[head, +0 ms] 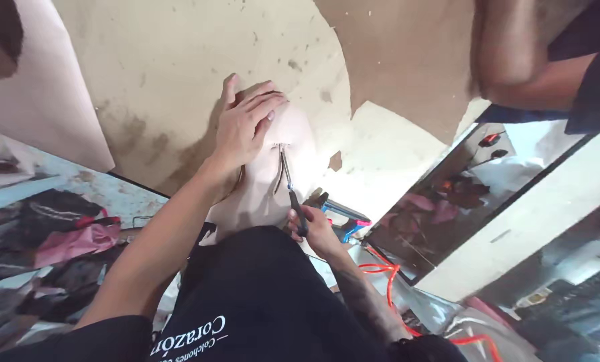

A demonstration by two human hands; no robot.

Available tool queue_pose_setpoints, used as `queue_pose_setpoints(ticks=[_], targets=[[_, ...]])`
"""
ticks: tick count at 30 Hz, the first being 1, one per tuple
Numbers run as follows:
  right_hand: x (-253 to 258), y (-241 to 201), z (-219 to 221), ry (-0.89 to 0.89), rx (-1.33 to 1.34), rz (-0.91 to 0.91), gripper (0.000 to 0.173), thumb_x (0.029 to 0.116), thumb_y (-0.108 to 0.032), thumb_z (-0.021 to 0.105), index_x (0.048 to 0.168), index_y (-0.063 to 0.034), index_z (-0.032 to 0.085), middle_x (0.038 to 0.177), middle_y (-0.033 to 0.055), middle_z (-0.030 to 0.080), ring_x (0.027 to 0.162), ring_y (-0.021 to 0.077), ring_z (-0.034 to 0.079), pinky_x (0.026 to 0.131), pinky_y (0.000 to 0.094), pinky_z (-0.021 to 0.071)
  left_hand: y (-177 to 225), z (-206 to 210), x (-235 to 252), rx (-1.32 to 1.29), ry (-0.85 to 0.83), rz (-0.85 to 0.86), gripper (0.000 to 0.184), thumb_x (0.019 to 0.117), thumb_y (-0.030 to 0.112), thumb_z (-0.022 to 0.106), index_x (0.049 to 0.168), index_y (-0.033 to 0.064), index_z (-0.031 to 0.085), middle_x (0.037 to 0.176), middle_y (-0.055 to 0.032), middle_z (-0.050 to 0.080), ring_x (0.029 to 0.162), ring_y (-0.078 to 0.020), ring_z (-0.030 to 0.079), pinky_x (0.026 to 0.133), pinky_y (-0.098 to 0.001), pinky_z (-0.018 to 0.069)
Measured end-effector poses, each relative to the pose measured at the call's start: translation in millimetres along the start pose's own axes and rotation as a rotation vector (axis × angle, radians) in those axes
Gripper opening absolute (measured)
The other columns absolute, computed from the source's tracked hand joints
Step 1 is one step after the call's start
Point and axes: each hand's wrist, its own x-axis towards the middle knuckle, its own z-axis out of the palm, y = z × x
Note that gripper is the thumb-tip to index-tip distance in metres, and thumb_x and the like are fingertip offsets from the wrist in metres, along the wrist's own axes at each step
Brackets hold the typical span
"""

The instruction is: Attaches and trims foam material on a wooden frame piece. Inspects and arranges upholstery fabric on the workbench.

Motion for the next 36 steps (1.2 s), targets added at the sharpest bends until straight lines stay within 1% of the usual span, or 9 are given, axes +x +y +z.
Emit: queue_pose_setpoints(ticks=[4, 9, 14, 17, 21, 24, 26, 30, 36], targets=[[3.5, 5.3, -0.3, 0.018, -0.037, -0.009, 0.03, 0.1025, -0.033, 0.063, 0.103, -0.0032, 0.063, 0.069, 0.0017, 0.056, 0.052, 0.012, 0.051, 0.049, 0.0288, 0.0479, 9.7, -5.9, -4.0, 0.02, -0.054, -0.032, 0.043, 0.1096, 0.021, 0.034, 0.142, 0.0167, 0.061, 0.149, 0.0051, 0.058, 0.151, -0.0138, 0.036, 0.129, -0.0567, 0.0046], [8.1, 1.4, -6.0, 0.071, -0.143, -0.04, 0.028, 0.0988, -0.031, 0.069, 0.097, -0.0025, 0.066, 0.07, 0.0041, 0.061, 0.053, 0.0148, 0.057, 0.049, 0.0329, 0.0528, 12.1, -5.3, -3.2, 0.04, -0.042, -0.031, 0.042, 0.1089, 0.02, 0.036, 0.142, 0.0168, 0.062, 0.15, 0.0043, 0.057, 0.151, -0.0149, 0.037, 0.129, -0.0552, 0.0069], [4.6, 1.4, -6.8, 0.098, -0.064, -0.078, 0.024, 0.099, -0.022, 0.068, 0.092, 0.0001, 0.062, 0.066, 0.0051, 0.058, 0.049, 0.0159, 0.057, 0.047, 0.0345, 0.0549, 9.5, -4.2, -2.2, 0.053, -0.043, -0.03, 0.043, 0.1092, 0.021, 0.035, 0.143, 0.0184, 0.061, 0.15, 0.0058, 0.057, 0.151, -0.0132, 0.037, 0.129, -0.0553, 0.006], [1.7, 2.0, -2.2, 0.069, -0.004, -0.059, 0.025, 0.1003, -0.023, 0.067, 0.094, 0.0005, 0.062, 0.067, 0.0052, 0.059, 0.05, 0.0168, 0.059, 0.048, 0.0369, 0.0581, 10.7, -3.3, -3.4, 0.043, -0.047, -0.036, 0.043, 0.1087, 0.02, 0.035, 0.143, 0.0176, 0.061, 0.151, 0.0056, 0.057, 0.151, -0.0134, 0.036, 0.129, -0.0552, 0.0055], [5.5, 8.6, 2.1, 0.075, 0.051, -0.066, 0.026, 0.0999, -0.026, 0.067, 0.098, -0.0002, 0.063, 0.068, 0.0039, 0.058, 0.05, 0.0153, 0.057, 0.048, 0.0348, 0.0565, 11.7, -4.3, -4.9, 0.033, -0.038, -0.039, 0.043, 0.1085, 0.019, 0.035, 0.142, 0.0173, 0.061, 0.15, 0.0054, 0.057, 0.151, -0.0139, 0.036, 0.129, -0.0552, 0.006], [5.1, 10.2, 7.3, 0.103, 0.032, -0.085, 0.022, 0.1018, -0.02, 0.062, 0.099, 0.0013, 0.063, 0.068, 0.0049, 0.06, 0.049, 0.0151, 0.058, 0.046, 0.0339, 0.0558, 5.9, -0.3, -4.0, 0.028, -0.018, -0.01, 0.043, 0.1081, 0.019, 0.035, 0.141, 0.0175, 0.062, 0.149, 0.0048, 0.058, 0.15, -0.0148, 0.038, 0.129, -0.0559, 0.0079], [3.5, 5.4, 9.8, 0.103, 0.024, -0.066, 0.022, 0.1024, -0.02, 0.062, 0.097, 0.0012, 0.062, 0.069, 0.0056, 0.061, 0.049, 0.0155, 0.059, 0.046, 0.0342, 0.0566, -0.2, 4.5, -2.9, 0.027, 0.011, 0.011, 0.043, 0.1083, 0.021, 0.034, 0.14, 0.0196, 0.063, 0.148, 0.0065, 0.059, 0.149, -0.0137, 0.04, 0.129, -0.056, 0.0084], [5.0, 1.3, 2.2, 0.086, 0.004, -0.069, 0.026, 0.0997, -0.024, 0.067, 0.096, 0.0011, 0.064, 0.069, 0.0057, 0.06, 0.05, 0.0155, 0.058, 0.047, 0.0337, 0.0559, 10.7, -3.1, -4.6, 0.033, -0.033, -0.029, 0.043, 0.1075, 0.018, 0.035, 0.141, 0.0169, 0.062, 0.15, 0.0043, 0.058, 0.151, -0.0149, 0.037, 0.129, -0.0553, 0.0077], [0.5, -4.6, 0.9, 0.079, -0.005, -0.069, 0.023, 0.1018, -0.02, 0.064, 0.095, 0.0018, 0.063, 0.067, 0.0057, 0.058, 0.047, 0.0153, 0.056, 0.043, 0.0336, 0.0543, 0.3, 4.8, -3.2, 0.021, 0.029, 0.008, 0.042, 0.1091, 0.023, 0.034, 0.139, 0.0214, 0.064, 0.147, 0.0077, 0.06, 0.149, -0.0124, 0.04, 0.129, -0.0564, 0.0078]])
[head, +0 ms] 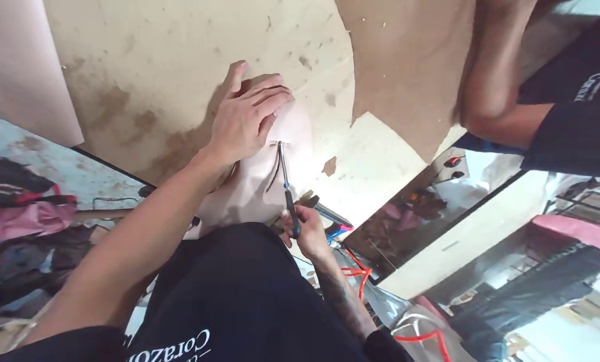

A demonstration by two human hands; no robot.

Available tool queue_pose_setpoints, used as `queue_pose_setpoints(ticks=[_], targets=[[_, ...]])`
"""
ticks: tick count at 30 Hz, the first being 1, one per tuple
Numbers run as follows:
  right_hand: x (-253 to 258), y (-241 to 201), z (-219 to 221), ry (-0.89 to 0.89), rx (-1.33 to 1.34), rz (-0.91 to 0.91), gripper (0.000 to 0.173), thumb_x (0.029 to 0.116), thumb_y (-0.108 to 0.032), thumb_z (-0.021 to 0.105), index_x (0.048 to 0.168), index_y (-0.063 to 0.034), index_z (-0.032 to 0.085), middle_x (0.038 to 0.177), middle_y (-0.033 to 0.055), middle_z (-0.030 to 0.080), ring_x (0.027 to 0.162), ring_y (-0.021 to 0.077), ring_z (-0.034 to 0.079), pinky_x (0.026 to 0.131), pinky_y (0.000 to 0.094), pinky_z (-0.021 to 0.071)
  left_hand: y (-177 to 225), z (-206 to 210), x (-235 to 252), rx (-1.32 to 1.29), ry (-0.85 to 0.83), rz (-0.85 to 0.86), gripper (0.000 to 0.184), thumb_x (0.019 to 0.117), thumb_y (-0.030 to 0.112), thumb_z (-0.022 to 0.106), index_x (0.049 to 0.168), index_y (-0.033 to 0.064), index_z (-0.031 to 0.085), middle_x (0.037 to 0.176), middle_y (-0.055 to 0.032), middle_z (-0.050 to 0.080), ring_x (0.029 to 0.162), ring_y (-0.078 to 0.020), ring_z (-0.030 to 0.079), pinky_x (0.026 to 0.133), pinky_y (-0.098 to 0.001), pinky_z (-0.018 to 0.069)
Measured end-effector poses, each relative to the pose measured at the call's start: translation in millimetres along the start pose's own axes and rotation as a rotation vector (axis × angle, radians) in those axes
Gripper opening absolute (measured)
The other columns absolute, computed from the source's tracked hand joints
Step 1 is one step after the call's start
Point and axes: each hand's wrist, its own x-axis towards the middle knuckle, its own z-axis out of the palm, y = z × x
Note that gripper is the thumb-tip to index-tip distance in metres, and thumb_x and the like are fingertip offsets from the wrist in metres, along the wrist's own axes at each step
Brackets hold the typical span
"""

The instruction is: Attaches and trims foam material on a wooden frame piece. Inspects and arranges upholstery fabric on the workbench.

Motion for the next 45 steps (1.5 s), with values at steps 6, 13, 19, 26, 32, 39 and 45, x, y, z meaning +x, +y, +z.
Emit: queue_pose_setpoints(ticks=[6, 13, 19, 26, 32, 39, 45], targets=[[0.1, -13.5, -16.0, 0.003, -0.151, -0.021, 0.023, 0.1008, -0.021, 0.065, 0.093, 0.0003, 0.064, 0.064, 0.0043, 0.059, 0.047, 0.0137, 0.055, 0.043, 0.0314, 0.0517, -1.5, 0.3, 0.0, -0.014, -0.007, -0.006, 0.041, 0.1093, 0.022, 0.035, 0.139, 0.0209, 0.064, 0.146, 0.0071, 0.061, 0.148, -0.0124, 0.042, 0.13, -0.0552, 0.0087], [13.3, -105.9, -71.3, -0.122, -0.801, 0.007, 0.033, 0.0921, -0.045, 0.07, 0.084, -0.0125, 0.068, 0.063, -0.0039, 0.062, 0.05, 0.0054, 0.054, 0.047, 0.0252, 0.0459, -19.2, -10.9, 11.3, -0.07, -0.065, 0.059, 0.036, 0.1098, 0.03, 0.043, 0.136, 0.0268, 0.068, 0.138, 0.0101, 0.066, 0.143, -0.0085, 0.048, 0.13, -0.0494, 0.0141], [39.1, -174.7, -74.6, -0.192, -1.177, 0.073, 0.026, 0.0907, -0.034, 0.075, 0.082, -0.0103, 0.067, 0.063, 0.0051, 0.061, 0.05, 0.016, 0.055, 0.044, 0.0363, 0.0446, -25.2, -8.4, 11.6, -0.071, -0.057, 0.1, 0.038, 0.1107, 0.034, 0.039, 0.136, 0.029, 0.068, 0.139, 0.0101, 0.066, 0.142, -0.0094, 0.049, 0.128, -0.0464, 0.023], [62.4, -208.5, -79.3, -0.31, -1.381, 0.051, 0.031, 0.0884, -0.039, 0.075, 0.076, -0.0126, 0.065, 0.058, 0.0038, 0.057, 0.049, 0.0169, 0.054, 0.045, 0.0393, 0.0433, -21.6, -7.8, 11.9, -0.025, -0.071, 0.061, 0.037, 0.1104, 0.032, 0.039, 0.136, 0.0322, 0.066, 0.14, 0.0111, 0.065, 0.14, -0.0101, 0.051, 0.122, -0.048, 0.0324], [80.7, -219.2, -82.3, -0.388, -1.313, 0.111, 0.031, 0.0888, -0.037, 0.078, 0.076, -0.0106, 0.068, 0.056, 0.0039, 0.057, 0.045, 0.0138, 0.052, 0.042, 0.033, 0.0437, -20.1, -10.4, 12.2, -0.001, -0.09, 0.055, 0.037, 0.1105, 0.031, 0.04, 0.137, 0.0332, 0.066, 0.14, 0.0117, 0.065, 0.141, -0.0105, 0.051, 0.121, -0.0478, 0.0328], [97.0, -214.0, -96.7, -0.469, -1.319, 0.104, 0.037, 0.0858, -0.042, 0.081, 0.074, -0.0109, 0.066, 0.056, 0.0034, 0.057, 0.046, 0.0136, 0.053, 0.043, 0.0318, 0.0451, -20.1, -9.7, 12.6, 0.006, -0.071, 0.093, 0.036, 0.1095, 0.026, 0.044, 0.136, 0.0299, 0.067, 0.139, 0.0104, 0.066, 0.141, -0.0109, 0.051, 0.125, -0.0475, 0.028], [107.3, -213.2, -107.4, -0.543, -1.239, 0.108, 0.037, 0.089, -0.039, 0.078, 0.072, -0.0098, 0.063, 0.053, 0.0035, 0.054, 0.042, 0.0122, 0.049, 0.039, 0.029, 0.0409, -20.4, -8.3, 12.2, 0.007, -0.051, 0.101, 0.035, 0.1091, 0.023, 0.046, 0.136, 0.0285, 0.068, 0.138, 0.0097, 0.066, 0.139, -0.0114, 0.053, 0.124, -0.0464, 0.0307]])
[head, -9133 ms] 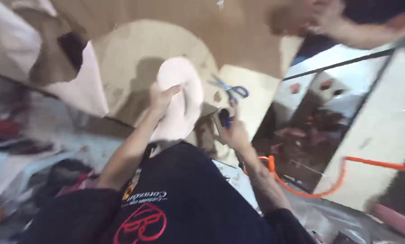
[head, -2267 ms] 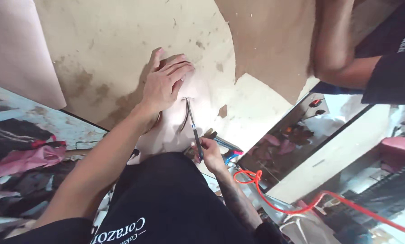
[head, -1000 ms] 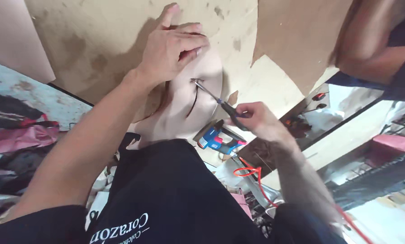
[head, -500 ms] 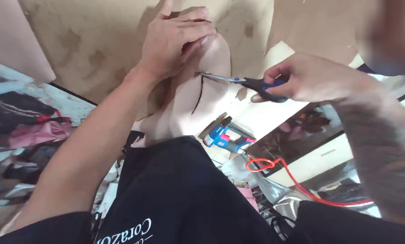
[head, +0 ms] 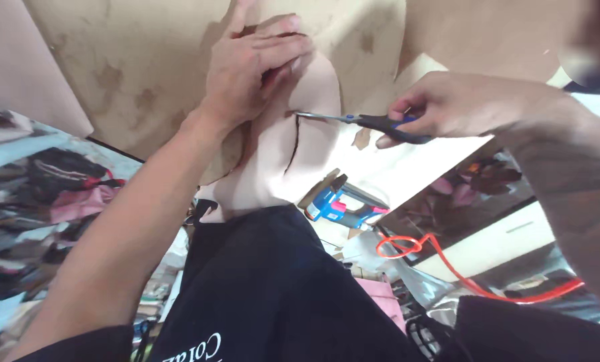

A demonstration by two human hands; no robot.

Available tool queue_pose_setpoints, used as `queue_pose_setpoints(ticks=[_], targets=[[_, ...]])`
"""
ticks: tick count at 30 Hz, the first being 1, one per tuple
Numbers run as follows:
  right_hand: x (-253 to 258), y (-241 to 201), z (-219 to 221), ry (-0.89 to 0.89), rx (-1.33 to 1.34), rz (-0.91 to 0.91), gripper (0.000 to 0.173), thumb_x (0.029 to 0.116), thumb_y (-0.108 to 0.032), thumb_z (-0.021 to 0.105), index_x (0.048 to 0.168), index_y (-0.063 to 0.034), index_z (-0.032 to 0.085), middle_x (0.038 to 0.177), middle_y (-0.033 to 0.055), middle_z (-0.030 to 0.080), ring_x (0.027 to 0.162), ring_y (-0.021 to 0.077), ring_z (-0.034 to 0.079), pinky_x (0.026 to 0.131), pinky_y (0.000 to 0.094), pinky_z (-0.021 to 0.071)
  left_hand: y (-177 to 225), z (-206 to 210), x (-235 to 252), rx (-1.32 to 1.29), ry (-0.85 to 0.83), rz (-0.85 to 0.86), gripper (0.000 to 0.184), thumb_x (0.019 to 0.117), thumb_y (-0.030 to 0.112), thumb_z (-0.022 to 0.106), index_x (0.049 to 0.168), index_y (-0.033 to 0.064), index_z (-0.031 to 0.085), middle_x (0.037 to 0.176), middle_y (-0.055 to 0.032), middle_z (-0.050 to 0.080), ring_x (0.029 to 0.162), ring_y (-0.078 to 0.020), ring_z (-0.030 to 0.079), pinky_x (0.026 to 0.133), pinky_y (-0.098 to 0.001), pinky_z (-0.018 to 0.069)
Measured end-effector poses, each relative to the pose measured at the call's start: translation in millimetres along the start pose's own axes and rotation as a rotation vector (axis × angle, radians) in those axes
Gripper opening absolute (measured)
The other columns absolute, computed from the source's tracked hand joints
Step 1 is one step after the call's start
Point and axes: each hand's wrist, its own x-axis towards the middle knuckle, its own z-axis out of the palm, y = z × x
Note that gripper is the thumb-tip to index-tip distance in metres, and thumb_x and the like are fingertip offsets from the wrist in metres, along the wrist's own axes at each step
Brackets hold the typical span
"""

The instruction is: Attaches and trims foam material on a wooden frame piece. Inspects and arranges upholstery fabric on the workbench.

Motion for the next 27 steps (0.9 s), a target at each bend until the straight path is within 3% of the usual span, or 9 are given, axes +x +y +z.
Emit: queue_pose_setpoints(ticks=[4, 10, 13, 17, 24, 27], targets=[[5.4, 7.0, -5.3, -0.027, -0.043, 0.011, 0.034, 0.0897, -0.04, 0.078, 0.079, -0.0097, 0.066, 0.061, 0.0044, 0.06, 0.049, 0.0144, 0.056, 0.045, 0.0311, 0.0476, 0.7, -1.1, 1.4, -0.022, 0.016, 0.02, 0.034, 0.1097, 0.026, 0.046, 0.134, 0.0251, 0.07, 0.137, 0.0079, 0.068, 0.139, -0.0121, 0.053, 0.128, -0.0523, 0.0222], [11.3, 4.6, -8.1, -0.003, -0.072, -0.008, 0.037, 0.0886, -0.043, 0.079, 0.076, -0.0111, 0.065, 0.059, 0.0044, 0.058, 0.049, 0.0152, 0.055, 0.046, 0.0332, 0.0453, -0.1, 0.6, 1.5, -0.013, 0.023, 0.041, 0.033, 0.1093, 0.025, 0.048, 0.134, 0.0229, 0.069, 0.137, 0.007, 0.068, 0.14, -0.0126, 0.053, 0.128, -0.054, 0.0188], [12.3, 5.9, -4.0, -0.006, 0.004, -0.064, 0.029, 0.091, -0.034, 0.076, 0.077, -0.0104, 0.066, 0.06, 0.0035, 0.06, 0.048, 0.0142, 0.054, 0.044, 0.0331, 0.0451, 4.3, -3.9, -1.4, 0.002, 0.029, 0.027, 0.032, 0.1087, 0.026, 0.049, 0.133, 0.0241, 0.07, 0.135, 0.0054, 0.069, 0.138, -0.0144, 0.054, 0.128, -0.0532, 0.0214], [-8.2, 3.6, -10.1, 0.036, 0.022, -0.054, 0.022, 0.0966, -0.027, 0.071, 0.089, -0.0062, 0.069, 0.074, 0.0029, 0.069, 0.054, 0.0099, 0.058, 0.048, 0.0293, 0.0467, 15.9, -6.2, 13.9, -0.007, 0.036, 0.023, 0.035, 0.1079, 0.03, 0.049, 0.137, 0.0263, 0.067, 0.141, 0.0024, 0.065, 0.137, -0.0176, 0.055, 0.125, -0.0546, 0.0259], [-5.8, -3.9, -10.5, 0.095, -0.118, -0.019, 0.036, 0.0945, -0.038, 0.074, 0.101, -0.0028, 0.069, 0.074, 0.0061, 0.062, 0.057, 0.0159, 0.056, 0.051, 0.0365, 0.0484, 11.8, -6.0, 8.7, 0.003, 0.039, 0.047, 0.036, 0.1075, 0.031, 0.047, 0.136, 0.0244, 0.068, 0.141, 0.0025, 0.065, 0.138, -0.0179, 0.055, 0.125, -0.0561, 0.025], [-5.4, -0.7, -10.3, 0.103, -0.12, -0.033, 0.036, 0.0948, -0.038, 0.074, 0.099, -0.0027, 0.069, 0.072, 0.0048, 0.061, 0.056, 0.0146, 0.055, 0.05, 0.0351, 0.0472, 12.1, -6.2, 9.2, 0.0, 0.031, 0.057, 0.038, 0.1082, 0.031, 0.045, 0.136, 0.0219, 0.068, 0.141, 0.0008, 0.065, 0.139, -0.0184, 0.054, 0.126, -0.0574, 0.0239]])
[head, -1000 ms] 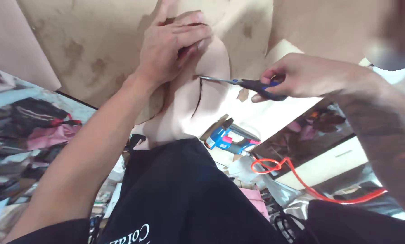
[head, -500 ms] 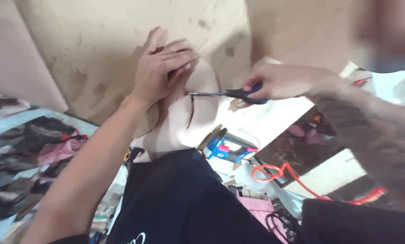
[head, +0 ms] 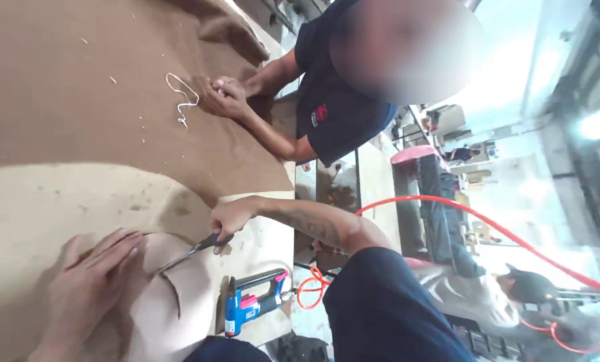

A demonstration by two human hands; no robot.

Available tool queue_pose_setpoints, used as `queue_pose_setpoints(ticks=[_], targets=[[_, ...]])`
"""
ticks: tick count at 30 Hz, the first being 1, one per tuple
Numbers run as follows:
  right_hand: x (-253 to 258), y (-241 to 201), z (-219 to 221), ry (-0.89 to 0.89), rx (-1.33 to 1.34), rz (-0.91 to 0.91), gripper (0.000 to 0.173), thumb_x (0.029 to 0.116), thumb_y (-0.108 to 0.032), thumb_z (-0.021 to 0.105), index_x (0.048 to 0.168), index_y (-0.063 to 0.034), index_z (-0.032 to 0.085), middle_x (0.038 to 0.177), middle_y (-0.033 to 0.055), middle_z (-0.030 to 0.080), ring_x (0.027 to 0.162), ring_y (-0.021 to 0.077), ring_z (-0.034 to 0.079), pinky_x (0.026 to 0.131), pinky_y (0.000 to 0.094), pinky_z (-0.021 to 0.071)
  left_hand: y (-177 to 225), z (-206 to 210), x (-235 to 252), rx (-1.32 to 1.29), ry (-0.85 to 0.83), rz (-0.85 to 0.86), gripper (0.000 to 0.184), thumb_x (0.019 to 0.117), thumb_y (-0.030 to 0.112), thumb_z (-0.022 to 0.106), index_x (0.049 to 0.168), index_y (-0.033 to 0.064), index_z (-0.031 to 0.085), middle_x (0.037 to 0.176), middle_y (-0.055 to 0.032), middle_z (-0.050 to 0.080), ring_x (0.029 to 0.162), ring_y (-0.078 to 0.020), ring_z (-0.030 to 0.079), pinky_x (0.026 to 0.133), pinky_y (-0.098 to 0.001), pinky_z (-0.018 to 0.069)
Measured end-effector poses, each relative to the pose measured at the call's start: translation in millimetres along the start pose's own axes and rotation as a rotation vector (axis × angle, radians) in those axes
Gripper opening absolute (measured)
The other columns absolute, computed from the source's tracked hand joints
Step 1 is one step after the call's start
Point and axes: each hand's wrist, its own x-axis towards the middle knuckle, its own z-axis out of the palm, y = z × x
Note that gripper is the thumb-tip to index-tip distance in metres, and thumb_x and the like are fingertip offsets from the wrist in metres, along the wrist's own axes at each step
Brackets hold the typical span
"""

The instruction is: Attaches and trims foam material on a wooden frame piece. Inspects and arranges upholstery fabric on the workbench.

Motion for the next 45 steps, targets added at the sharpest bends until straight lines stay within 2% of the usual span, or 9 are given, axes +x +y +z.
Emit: queue_pose_setpoints(ticks=[7, 19, 22, 27, 31, 35, 38, 41, 45], targets=[[-0.8, 8.2, 1.7, 0.005, 0.002, -0.068, 0.025, 0.0931, -0.028, 0.075, 0.089, -0.0042, 0.068, 0.074, 0.0041, 0.063, 0.063, 0.0125, 0.058, 0.06, 0.0347, 0.0498, 2.9, -0.5, 5.8, 0.055, -0.044, -0.031, 0.038, 0.1093, 0.031, 0.043, 0.137, 0.0225, 0.066, 0.142, 0.0013, 0.065, 0.139, -0.0188, 0.054, 0.126, -0.0575, 0.0225], [26.2, 21.1, 6.8, -0.078, 0.018, -0.11, 0.034, 0.0876, -0.038, 0.079, 0.072, -0.0117, 0.064, 0.058, 0.0032, 0.055, 0.05, 0.016, 0.052, 0.047, 0.0371, 0.0437, -8.0, -2.9, -5.2, -0.013, -0.106, -0.048, 0.036, 0.1098, 0.023, 0.043, 0.136, 0.0221, 0.068, 0.141, 0.0085, 0.065, 0.144, -0.0109, 0.047, 0.13, -0.052, 0.0149], [28.6, 24.8, 4.8, -0.062, -0.02, -0.145, 0.033, 0.0879, -0.038, 0.078, 0.072, -0.0124, 0.065, 0.057, 0.0034, 0.055, 0.049, 0.0167, 0.052, 0.045, 0.0394, 0.0435, -14.3, -17.5, -2.1, -0.096, -0.327, -0.024, 0.05, 0.1029, 0.033, 0.047, 0.151, 0.0202, 0.054, 0.156, 0.0081, 0.05, 0.154, -0.0121, 0.03, 0.129, -0.0575, 0.0014], [27.9, 19.9, 0.6, -0.066, -0.024, -0.128, 0.026, 0.092, -0.026, 0.077, 0.075, -0.0095, 0.065, 0.058, 0.0048, 0.056, 0.049, 0.0165, 0.054, 0.045, 0.0367, 0.0449, -0.9, -27.3, 15.8, 0.065, -0.672, -0.136, 0.1, 0.0812, 0.053, 0.068, 0.166, 0.0272, 0.021, 0.173, 0.0091, 0.01, 0.16, -0.0162, -0.001, 0.122, -0.0666, -0.0144], [23.6, 15.9, 0.5, -0.058, -0.046, -0.128, 0.028, 0.0948, -0.03, 0.074, 0.077, -0.0099, 0.065, 0.058, 0.0043, 0.055, 0.049, 0.0156, 0.053, 0.045, 0.0351, 0.0442, 9.6, -28.0, 26.0, 0.089, -0.739, -0.23, 0.108, 0.0781, 0.05, 0.075, 0.166, 0.0267, 0.018, 0.175, 0.0039, -0.002, 0.16, -0.0205, -0.008, 0.118, -0.0719, -0.0156], [-5.9, 30.4, 0.1, 0.026, -0.247, -0.202, 0.022, 0.0953, -0.032, 0.068, 0.087, -0.0114, 0.067, 0.063, 0.0039, 0.057, 0.055, 0.0193, 0.057, 0.047, 0.0441, 0.0462, 14.9, -24.7, 27.3, 0.09, -0.708, -0.283, 0.101, 0.0794, 0.058, 0.072, 0.164, 0.0325, 0.024, 0.174, 0.0036, -0.002, 0.16, -0.0218, -0.01, 0.116, -0.0737, -0.0157], [-48.7, 52.2, 14.4, 0.242, -0.314, -0.208, 0.039, 0.0973, -0.038, 0.06, 0.107, 0.0003, 0.063, 0.086, 0.0195, 0.062, 0.076, 0.0363, 0.064, 0.061, 0.0589, 0.0504, 19.8, -22.8, 27.0, 0.088, -0.676, -0.305, 0.093, 0.0805, 0.055, 0.072, 0.161, 0.0352, 0.03, 0.175, 0.0007, -0.002, 0.16, -0.0245, -0.01, 0.114, -0.079, -0.0146], [-46.7, 62.2, 71.7, 0.631, -0.201, -0.106, 0.042, 0.0956, -0.028, 0.056, 0.116, 0.0093, 0.059, 0.114, 0.0375, 0.057, 0.103, 0.061, 0.056, 0.081, 0.0762, 0.0438, 15.9, -26.3, 29.3, 0.083, -0.717, -0.262, 0.096, 0.0803, 0.051, 0.075, 0.162, 0.0342, 0.028, 0.175, -0.0025, -0.003, 0.16, -0.0266, -0.01, 0.113, -0.0798, -0.0144], [-32.8, 42.8, 120.3, 0.849, -0.142, 0.124, 0.041, 0.0978, -0.027, 0.06, 0.127, 0.0008, 0.065, 0.144, 0.0313, 0.05, 0.137, 0.0598, 0.036, 0.103, 0.0823, 0.0252, 9.4, -36.8, 35.5, 0.055, -0.815, -0.202, 0.105, 0.0804, 0.045, 0.078, 0.165, 0.0265, 0.02, 0.174, -0.0073, -0.006, 0.159, -0.0302, -0.012, 0.11, -0.0815, -0.0153]])
